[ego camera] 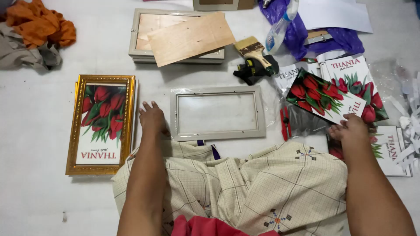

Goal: The person sits on the floor and assembles a picture frame. They wipe the glass with a cloth, place a plastic sheet and a wooden backing board inside the frame, and secure the backing with clips. The completed frame is then placed on a stack of finished frames.

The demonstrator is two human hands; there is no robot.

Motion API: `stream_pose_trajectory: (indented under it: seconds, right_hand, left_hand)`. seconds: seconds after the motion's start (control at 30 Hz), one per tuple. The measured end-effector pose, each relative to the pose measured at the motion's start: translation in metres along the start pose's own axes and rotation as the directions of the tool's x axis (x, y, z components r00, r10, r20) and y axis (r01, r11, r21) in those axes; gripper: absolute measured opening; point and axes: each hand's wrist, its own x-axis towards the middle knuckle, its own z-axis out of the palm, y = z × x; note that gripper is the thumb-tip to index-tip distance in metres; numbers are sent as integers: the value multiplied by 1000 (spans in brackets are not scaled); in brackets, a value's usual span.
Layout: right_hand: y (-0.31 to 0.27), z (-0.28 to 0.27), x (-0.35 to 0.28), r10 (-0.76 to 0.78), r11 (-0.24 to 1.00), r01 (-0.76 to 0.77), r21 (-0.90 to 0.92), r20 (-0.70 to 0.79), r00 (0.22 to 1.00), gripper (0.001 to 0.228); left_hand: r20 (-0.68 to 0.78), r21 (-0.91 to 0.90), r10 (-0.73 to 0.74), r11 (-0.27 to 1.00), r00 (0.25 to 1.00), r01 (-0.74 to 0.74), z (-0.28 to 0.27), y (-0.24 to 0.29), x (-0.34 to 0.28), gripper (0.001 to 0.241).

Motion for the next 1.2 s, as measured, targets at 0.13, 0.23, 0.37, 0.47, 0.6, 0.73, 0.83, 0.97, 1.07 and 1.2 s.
stream_pose_trajectory:
  seconds: [0.13,0.23,0.37,0.47,0.6,0.73,0.83,0.97,1.07,1.2]
  right_hand:
    - [-2,2,-30,-233,972,230,-39,-212,949,53]
    - [-12,43,-176,-570,796,604,46,-281,772,29]
    - [-25,69,-234,-994,-30,928,-372,-89,-68,30]
    - [-14,92,-316,-879,-472,823,-315,94,-468,32]
    - [32,131,-365,-747,-664,717,-210,194,-635,39]
    - [126,180,-359,-705,-658,746,104,262,-659,26]
    - [185,199,-346,-465,-819,546,176,353,-812,24]
    - [208,198,-358,-347,-714,540,445,446,-825,24]
    - [206,204,-329,-372,-673,614,413,528,-763,27]
    - [169,213,-281,-635,-435,880,189,629,-449,26]
  left_hand:
    - [0,5,2,1000,1000,-2,2,-2,4,154]
    - [-1,9,11,1000,1000,-11,0,-1,1,152]
    - [1,-26,-56,998,998,56,-7,2,-17,135]
    - [-47,-120,-21,993,999,15,-20,24,-34,117]
    - [-156,-658,254,694,954,-292,-77,69,-128,100]
    - [-454,-886,583,-220,674,-407,-66,84,-151,78]
    - [-617,-784,568,-510,545,-354,-55,89,-134,96]
    - [-487,-847,286,-383,825,-367,-76,85,-147,24]
    - [-441,-811,143,-487,886,-325,-74,82,-135,16]
    - [-401,-720,56,-636,914,-277,-93,73,-144,13]
